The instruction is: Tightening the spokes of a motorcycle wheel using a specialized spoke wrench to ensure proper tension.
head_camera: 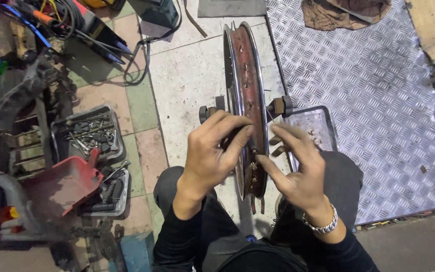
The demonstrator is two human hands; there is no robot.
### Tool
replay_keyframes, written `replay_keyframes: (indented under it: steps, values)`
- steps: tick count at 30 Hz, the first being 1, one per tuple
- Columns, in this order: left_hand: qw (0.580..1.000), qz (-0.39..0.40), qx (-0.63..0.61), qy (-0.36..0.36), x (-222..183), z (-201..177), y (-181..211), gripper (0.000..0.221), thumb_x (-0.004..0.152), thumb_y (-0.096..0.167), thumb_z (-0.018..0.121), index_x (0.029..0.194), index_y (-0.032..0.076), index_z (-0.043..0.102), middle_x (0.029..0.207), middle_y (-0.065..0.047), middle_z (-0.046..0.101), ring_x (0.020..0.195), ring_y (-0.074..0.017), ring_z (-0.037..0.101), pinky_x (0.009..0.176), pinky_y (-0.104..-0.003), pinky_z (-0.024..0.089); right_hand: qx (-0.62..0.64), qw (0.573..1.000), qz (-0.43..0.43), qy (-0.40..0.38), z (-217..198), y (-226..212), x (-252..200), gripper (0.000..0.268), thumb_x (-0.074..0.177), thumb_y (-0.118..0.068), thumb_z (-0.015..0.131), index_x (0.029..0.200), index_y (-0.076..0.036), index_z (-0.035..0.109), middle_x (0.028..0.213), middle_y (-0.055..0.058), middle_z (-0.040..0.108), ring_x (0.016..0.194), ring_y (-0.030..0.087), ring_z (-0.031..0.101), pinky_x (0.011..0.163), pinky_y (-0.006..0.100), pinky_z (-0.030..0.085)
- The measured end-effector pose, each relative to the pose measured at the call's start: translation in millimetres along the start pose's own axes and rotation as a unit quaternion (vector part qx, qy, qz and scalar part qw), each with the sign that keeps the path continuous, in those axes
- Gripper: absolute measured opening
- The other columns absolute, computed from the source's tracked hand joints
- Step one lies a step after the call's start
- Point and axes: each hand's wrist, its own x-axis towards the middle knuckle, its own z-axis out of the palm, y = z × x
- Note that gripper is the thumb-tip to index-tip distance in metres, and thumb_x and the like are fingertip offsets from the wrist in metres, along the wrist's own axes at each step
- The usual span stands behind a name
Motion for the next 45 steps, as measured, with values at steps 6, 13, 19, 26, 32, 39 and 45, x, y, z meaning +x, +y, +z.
replay_keyframes:
  steps: [6,13,19,26,32,39,45]
  values:
    - [0.999,-0.011,0.05,0.017,-19.7,-5.4,13.4,0.008,0.093,0.008,0.069,0.096,0.007,0.077,0.071,-0.011,0.069,0.06,-0.0269,0.069,0.052,-0.035,0.054,0.17,0.967,0.162,-0.102,-1.4,22.6,-18.3,0.055,0.082,-0.002,0.077,0.135,0.005,0.062,0.106,0.026,0.077,0.092,0.032,0.076,0.072,0.044,0.06]
    - [0.989,-0.008,0.147,0.02,-61.3,-2.9,34.9,0.012,0.099,0.005,0.062,0.109,0.0,0.067,0.091,-0.012,0.075,0.071,-0.0177,0.074,0.063,-0.025,0.063,0.221,0.924,0.225,-0.217,-11.0,37.9,-20.8,0.055,0.085,-0.024,0.076,0.133,-0.002,0.062,0.128,0.014,0.073,0.114,0.025,0.074,0.099,0.035,0.062]
    - [0.97,0.002,0.233,0.072,-81.6,13.0,47.1,0.012,0.099,0.004,0.06,0.105,-0.005,0.065,0.088,-0.015,0.075,0.07,-0.0206,0.075,0.062,-0.026,0.063,0.27,0.915,0.21,-0.212,-5.7,47.2,-28.3,0.048,0.089,-0.023,0.073,0.132,-0.002,0.063,0.123,0.011,0.074,0.11,0.023,0.073,0.097,0.034,0.062]
    - [0.98,-0.15,0.073,0.107,-113.5,34.9,41.3,0.014,0.102,0.016,0.058,0.108,0.004,0.062,0.079,-0.006,0.074,0.054,-0.0108,0.069,0.047,-0.019,0.059,0.274,0.92,0.186,-0.208,0.6,61.9,-41.6,0.049,0.092,-0.026,0.07,0.135,-0.004,0.06,0.131,0.012,0.069,0.122,0.026,0.067,0.111,0.04,0.053]
    - [0.977,-0.187,-0.042,0.092,-124.6,54.7,37.0,0.014,0.102,0.011,0.059,0.112,0.001,0.06,0.085,-0.013,0.075,0.063,-0.0157,0.073,0.054,-0.023,0.064,0.214,0.921,0.243,-0.217,6.3,84.3,-61.3,0.069,0.089,-0.035,0.07,0.143,0.002,0.05,0.148,0.024,0.054,0.141,0.036,0.051,0.117,0.046,0.042]
    - [0.976,0.071,0.166,-0.121,-106.5,36.2,30.7,0.041,0.101,0.0,0.065,0.136,-0.012,0.047,0.121,-0.026,0.07,0.093,-0.0296,0.078,0.086,-0.037,0.067,0.251,0.92,0.216,-0.209,13.6,103.8,-75.0,0.061,0.098,-0.035,0.058,0.145,0.003,0.047,0.153,0.025,0.047,0.147,0.036,0.043,0.123,0.047,0.034]
    - [0.899,0.21,0.341,-0.178,-84.7,28.6,24.9,0.028,0.106,0.002,0.059,0.133,-0.007,0.062,0.066,-0.001,0.052,0.053,-0.0137,0.044,0.047,-0.032,0.037,0.234,0.916,0.256,-0.204,18.6,114.5,-76.3,0.054,0.102,-0.034,0.05,0.143,0.001,0.052,0.151,0.021,0.051,0.146,0.032,0.044,0.122,0.041,0.035]
